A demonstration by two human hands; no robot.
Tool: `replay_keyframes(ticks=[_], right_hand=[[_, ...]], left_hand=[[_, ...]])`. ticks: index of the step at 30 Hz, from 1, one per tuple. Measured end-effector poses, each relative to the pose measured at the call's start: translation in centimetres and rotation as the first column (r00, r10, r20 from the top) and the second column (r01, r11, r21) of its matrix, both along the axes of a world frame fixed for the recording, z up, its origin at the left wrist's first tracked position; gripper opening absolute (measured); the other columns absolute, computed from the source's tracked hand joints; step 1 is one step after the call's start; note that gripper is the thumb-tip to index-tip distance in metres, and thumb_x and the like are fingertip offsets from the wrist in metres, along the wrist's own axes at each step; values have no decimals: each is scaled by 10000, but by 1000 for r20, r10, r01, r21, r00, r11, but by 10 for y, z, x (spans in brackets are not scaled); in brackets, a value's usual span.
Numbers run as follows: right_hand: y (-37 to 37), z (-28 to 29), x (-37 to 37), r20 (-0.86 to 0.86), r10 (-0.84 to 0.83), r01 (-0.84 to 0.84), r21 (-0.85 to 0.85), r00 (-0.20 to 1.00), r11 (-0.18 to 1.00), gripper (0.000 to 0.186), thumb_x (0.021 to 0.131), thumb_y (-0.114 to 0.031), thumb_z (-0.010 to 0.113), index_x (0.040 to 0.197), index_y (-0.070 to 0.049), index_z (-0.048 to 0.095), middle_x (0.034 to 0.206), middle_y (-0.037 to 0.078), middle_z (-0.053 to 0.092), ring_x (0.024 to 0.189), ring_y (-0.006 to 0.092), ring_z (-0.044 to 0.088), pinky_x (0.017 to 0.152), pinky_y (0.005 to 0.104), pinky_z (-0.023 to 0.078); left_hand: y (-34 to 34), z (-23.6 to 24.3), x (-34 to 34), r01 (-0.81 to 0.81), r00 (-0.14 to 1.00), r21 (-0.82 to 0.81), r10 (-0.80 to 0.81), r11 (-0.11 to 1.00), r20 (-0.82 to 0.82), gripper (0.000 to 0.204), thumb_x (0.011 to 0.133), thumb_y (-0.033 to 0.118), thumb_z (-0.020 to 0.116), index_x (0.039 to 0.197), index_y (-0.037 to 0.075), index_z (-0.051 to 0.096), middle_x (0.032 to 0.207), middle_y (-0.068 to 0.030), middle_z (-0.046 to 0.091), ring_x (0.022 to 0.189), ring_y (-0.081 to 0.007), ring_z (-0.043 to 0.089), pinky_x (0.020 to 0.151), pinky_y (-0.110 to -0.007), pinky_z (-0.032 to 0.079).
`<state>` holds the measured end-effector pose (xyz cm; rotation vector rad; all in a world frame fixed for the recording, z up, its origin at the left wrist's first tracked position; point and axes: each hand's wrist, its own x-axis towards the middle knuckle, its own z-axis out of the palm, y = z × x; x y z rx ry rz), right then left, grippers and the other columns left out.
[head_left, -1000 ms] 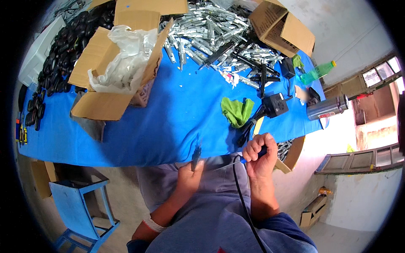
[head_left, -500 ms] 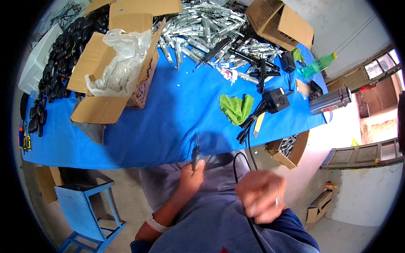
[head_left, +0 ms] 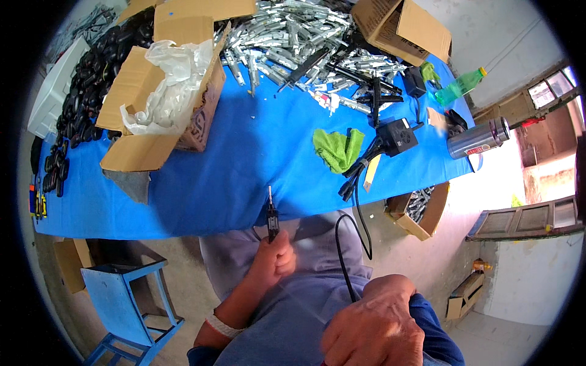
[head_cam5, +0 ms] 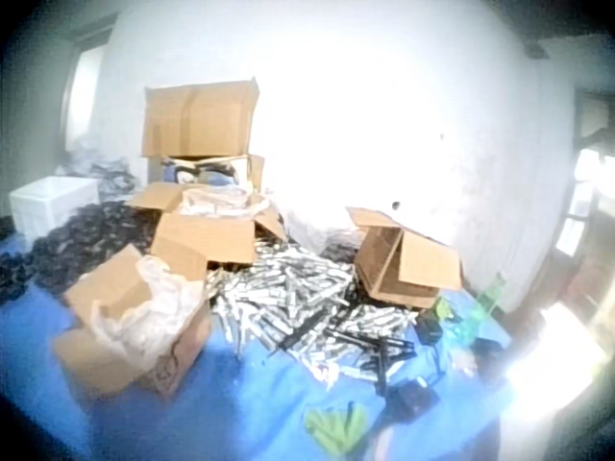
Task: The person uses a soldering iron to apply heat to a small electronic component held in the left hand. The person repeatedly applies the soldering iron to the component's connection points while holding a solder wire in the right hand, occasionally feeding solder into the joint. The person works at a table covered with a blue cloth, surrounded by boxes of similar components.
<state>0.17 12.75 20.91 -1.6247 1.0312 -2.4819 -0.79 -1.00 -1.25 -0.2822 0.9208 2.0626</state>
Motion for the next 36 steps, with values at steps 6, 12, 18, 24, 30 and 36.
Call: replay_keyframes(ticks=[6, 12, 18, 24, 30, 36], right_hand=[[3, 1, 7, -5, -13, 13, 33, 1000, 999, 185, 929, -160, 531, 1019, -126, 689, 631, 75, 515, 432, 152, 483, 369, 270, 341], [1, 7, 14, -16, -48, 48, -15, 999, 999, 172, 910, -128, 546, 1008, -127, 687, 618, 59, 499, 427, 141, 469, 367, 266, 326], [6, 18, 29, -88, -108, 111, 35, 990, 993, 194, 860, -53, 556, 977, -129, 691, 614, 37, 484, 419, 133, 448, 364, 254, 310], [11, 27, 46, -203, -203, 207, -3, 958, 978, 201, 849, -39, 552, 950, -148, 688, 630, 40, 504, 426, 129, 446, 364, 252, 302], [15, 31, 67, -291, -265, 268, -31, 919, 963, 187, 863, -55, 550, 930, -166, 683, 643, 42, 513, 440, 131, 453, 370, 258, 316], [21, 39, 83, -331, -219, 216, -46, 918, 975, 141, 881, -104, 569, 962, -149, 674, 658, 50, 526, 445, 137, 466, 374, 257, 328]], left_hand=[[-7, -8, 5, 8, 1000, 137, -9, 991, 6, 400, 941, 439, 518, 691, 146, 413, 473, 40, 287, 384, -87, 258, 386, -269, 209], [-8, 0, 9, 23, 1000, 162, -20, 987, -18, 393, 953, 446, 489, 719, 137, 426, 500, 36, 297, 412, -89, 278, 407, -265, 232], [-9, 8, 15, 20, 998, 146, -11, 989, -67, 448, 950, 516, 434, 732, 125, 443, 507, 26, 300, 420, -107, 293, 406, -271, 243], [-6, 12, 13, -5, 998, 529, -32, 848, 61, 551, 891, 630, 438, 738, 106, 511, 532, -27, 412, 446, -176, 399, 433, -335, 319], [2, 36, 33, 22, 998, 242, -35, 970, 47, 682, 852, 759, 295, 673, 118, 441, 452, 11, 248, 380, -136, 258, 404, -305, 231], [4, 43, 43, 5, 999, 180, -13, 984, 42, 691, 855, 764, 256, 660, 122, 422, 455, 13, 253, 380, -138, 256, 401, -302, 231]])
